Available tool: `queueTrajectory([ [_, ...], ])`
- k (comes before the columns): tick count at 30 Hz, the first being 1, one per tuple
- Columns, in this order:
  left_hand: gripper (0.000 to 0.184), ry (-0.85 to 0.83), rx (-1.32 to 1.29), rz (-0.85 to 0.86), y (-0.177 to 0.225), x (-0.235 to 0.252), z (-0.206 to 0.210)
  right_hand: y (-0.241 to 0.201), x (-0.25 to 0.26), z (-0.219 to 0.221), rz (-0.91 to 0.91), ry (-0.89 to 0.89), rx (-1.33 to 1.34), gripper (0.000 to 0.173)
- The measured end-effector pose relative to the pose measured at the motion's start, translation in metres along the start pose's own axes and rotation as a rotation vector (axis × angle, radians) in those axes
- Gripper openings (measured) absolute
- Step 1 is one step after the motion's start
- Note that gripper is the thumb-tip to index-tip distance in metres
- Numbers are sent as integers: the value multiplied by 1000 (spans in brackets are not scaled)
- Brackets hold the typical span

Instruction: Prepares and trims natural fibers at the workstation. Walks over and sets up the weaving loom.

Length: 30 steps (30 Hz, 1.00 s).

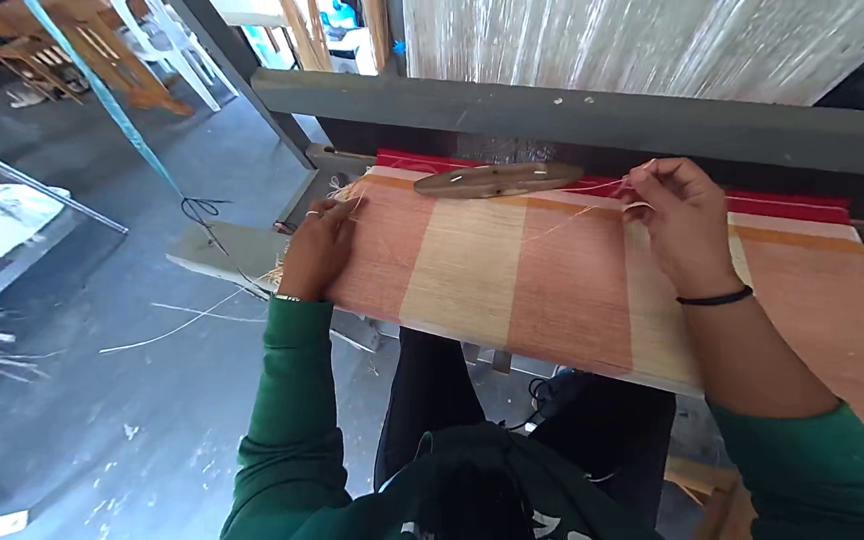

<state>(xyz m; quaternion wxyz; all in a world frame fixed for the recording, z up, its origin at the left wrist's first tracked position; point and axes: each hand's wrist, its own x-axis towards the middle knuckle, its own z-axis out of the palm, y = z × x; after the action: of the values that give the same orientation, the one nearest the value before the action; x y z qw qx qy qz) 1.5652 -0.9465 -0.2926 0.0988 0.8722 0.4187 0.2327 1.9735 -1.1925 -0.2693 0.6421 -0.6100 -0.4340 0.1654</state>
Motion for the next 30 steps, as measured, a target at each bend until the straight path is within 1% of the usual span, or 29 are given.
queueTrajectory([
  [3,37,116,-2,16,-3,-3,-3,-11,21,-24,111,110,277,11],
  [4,36,146,15,13,-1,-8,-9,-15,32,-33,126,136,319,10],
  [6,35,183,25,40,5,-25,-30,-24,52,-48,140,129,367,13],
  [8,37,159,-30,43,11,-55,-54,-35,65,-53,162,87,369,13],
  [9,39,120,-87,22,12,-74,-63,-41,66,-52,177,60,362,13],
  [10,39,39,-184,-7,12,-95,-71,-46,67,-48,187,17,354,13],
  [11,38,-81,-284,-39,12,-115,-78,-51,67,-42,188,-37,344,13],
  [12,44,-216,-336,-71,12,-130,-85,-56,69,-36,169,-107,327,13],
  [13,59,-319,-315,-92,9,-141,-91,-61,73,-31,134,-187,302,12],
  [14,75,-379,-250,-108,8,-145,-97,-67,79,-25,95,-257,279,11],
  [15,86,-384,-213,-93,6,-145,-102,-73,85,-18,57,-316,249,10],
  [16,92,-360,-191,-54,7,-141,-107,-80,91,-11,31,-369,212,9],
  [18,92,-283,-213,69,20,-123,-115,-92,101,4,6,-473,179,9],
  [20,84,-246,-331,235,47,-95,-115,-95,104,21,-12,-534,209,8],
  [22,69,-251,-473,341,84,-63,-108,-90,99,37,-27,-563,287,9],
  [24,51,-212,-516,385,122,-31,-94,-84,95,47,-27,-604,338,9],
  [25,46,-178,-506,408,138,-14,-84,-83,93,49,-20,-625,323,9],
  [28,40,-84,-530,412,176,28,-47,-87,87,47,-14,-634,294,9],
  [30,37,-81,-639,375,194,41,-26,-87,85,43,-21,-635,299,9],
])
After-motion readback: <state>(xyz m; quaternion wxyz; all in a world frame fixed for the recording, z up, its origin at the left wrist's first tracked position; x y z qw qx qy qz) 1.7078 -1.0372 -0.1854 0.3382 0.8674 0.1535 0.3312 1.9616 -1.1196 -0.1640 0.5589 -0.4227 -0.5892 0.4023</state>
